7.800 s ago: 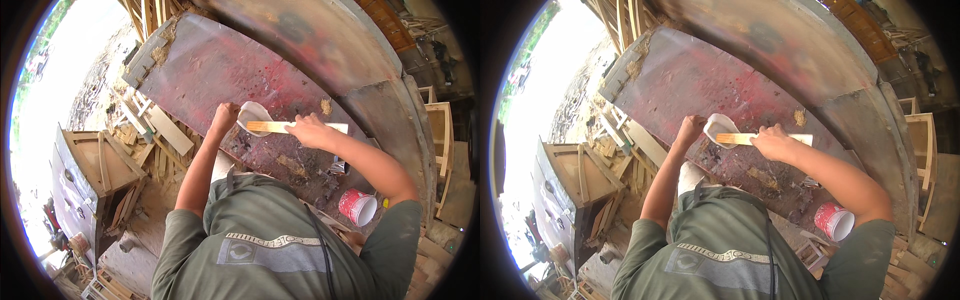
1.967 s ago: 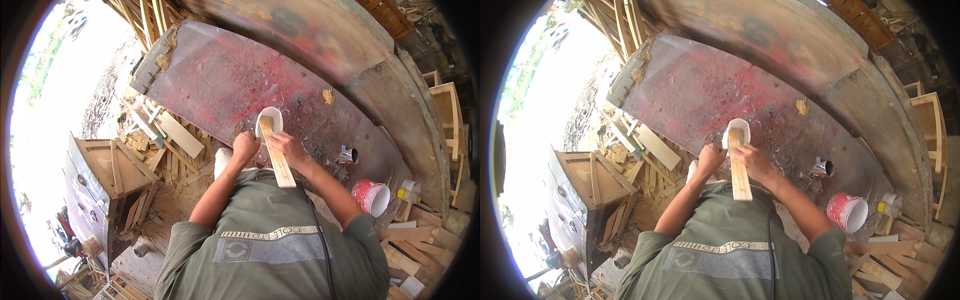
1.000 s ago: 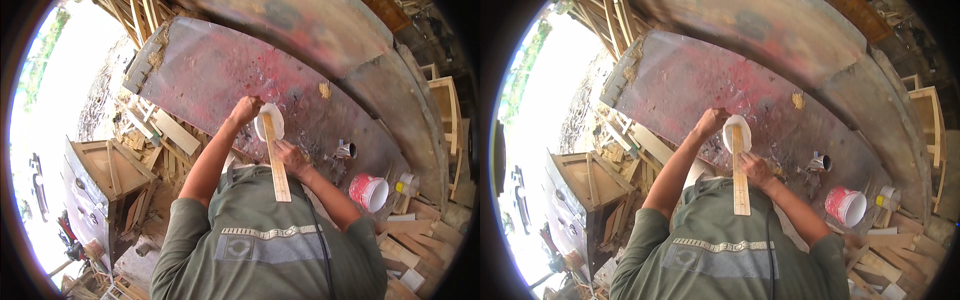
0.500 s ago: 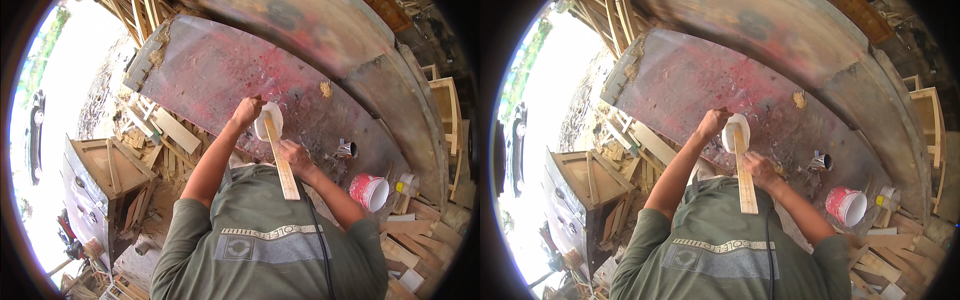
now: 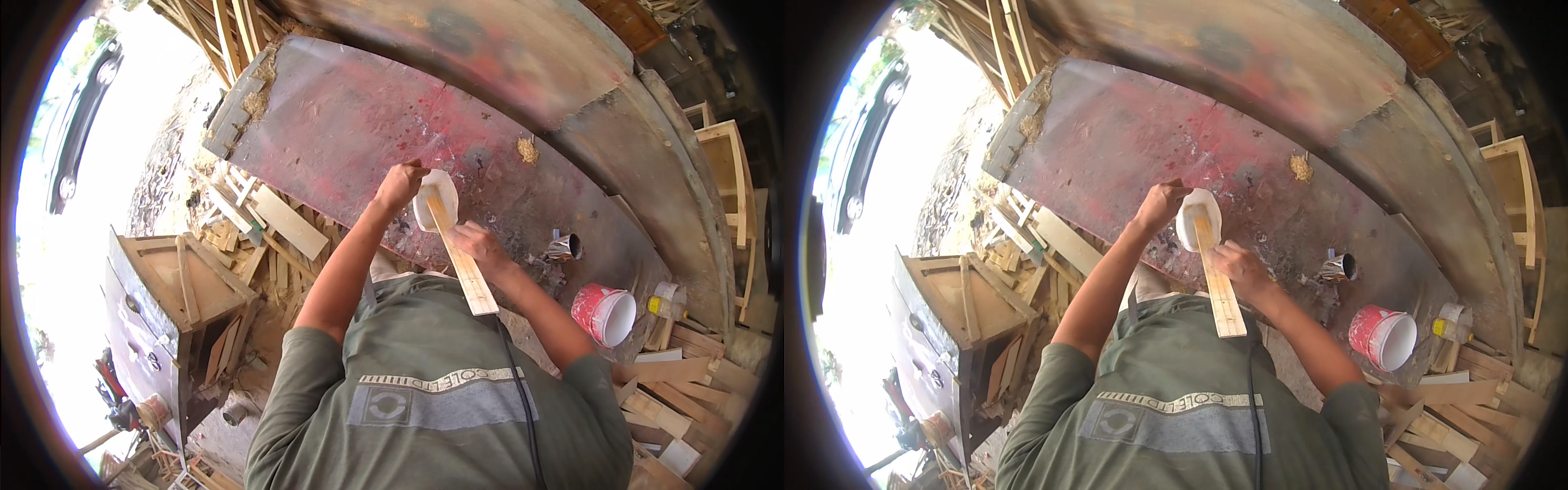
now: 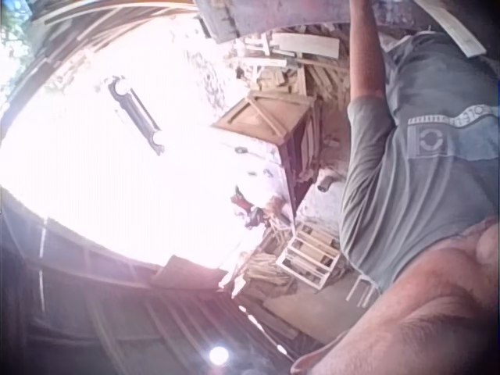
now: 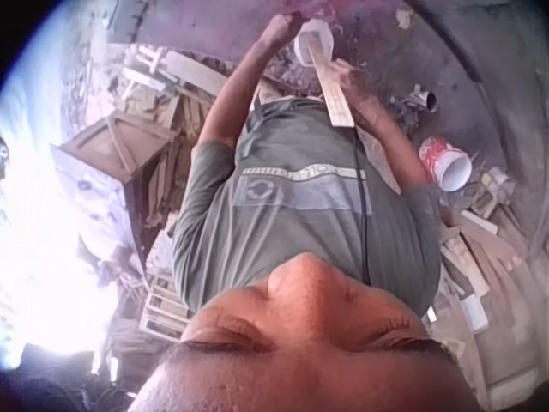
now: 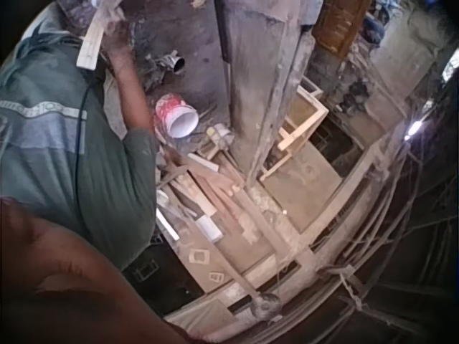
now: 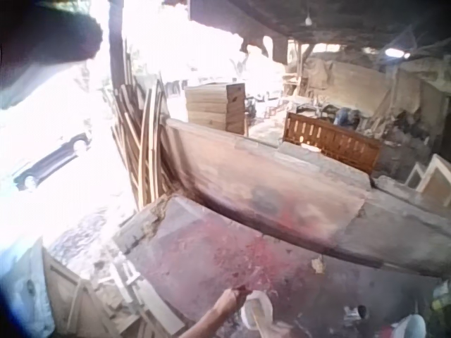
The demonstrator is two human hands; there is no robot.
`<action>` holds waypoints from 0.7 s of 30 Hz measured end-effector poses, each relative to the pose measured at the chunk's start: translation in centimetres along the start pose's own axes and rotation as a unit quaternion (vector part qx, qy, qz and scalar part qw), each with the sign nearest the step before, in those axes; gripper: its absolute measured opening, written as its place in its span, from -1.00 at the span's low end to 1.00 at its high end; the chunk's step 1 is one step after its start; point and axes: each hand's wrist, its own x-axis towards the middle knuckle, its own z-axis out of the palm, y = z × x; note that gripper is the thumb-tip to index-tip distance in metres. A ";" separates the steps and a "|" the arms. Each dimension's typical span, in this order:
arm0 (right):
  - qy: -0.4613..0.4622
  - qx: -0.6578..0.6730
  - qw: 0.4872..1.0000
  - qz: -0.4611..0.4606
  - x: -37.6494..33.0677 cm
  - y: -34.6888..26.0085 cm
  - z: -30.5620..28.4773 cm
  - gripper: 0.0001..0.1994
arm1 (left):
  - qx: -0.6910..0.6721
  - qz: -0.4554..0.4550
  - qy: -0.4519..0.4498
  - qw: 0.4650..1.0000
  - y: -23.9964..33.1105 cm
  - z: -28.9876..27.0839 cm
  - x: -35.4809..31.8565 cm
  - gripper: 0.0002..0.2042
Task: The person stirs a substance in a plastic container with a stick, then stirs a separate bucket of yellow liquid with a brush, and finally wipes the first container with a cloth.
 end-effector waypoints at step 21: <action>-0.051 0.038 0.997 -0.048 1.6 2.4 -0.9 -0.73 | 0.002 0.004 -0.013 1.000 0.3 0.8 -0.5 -0.72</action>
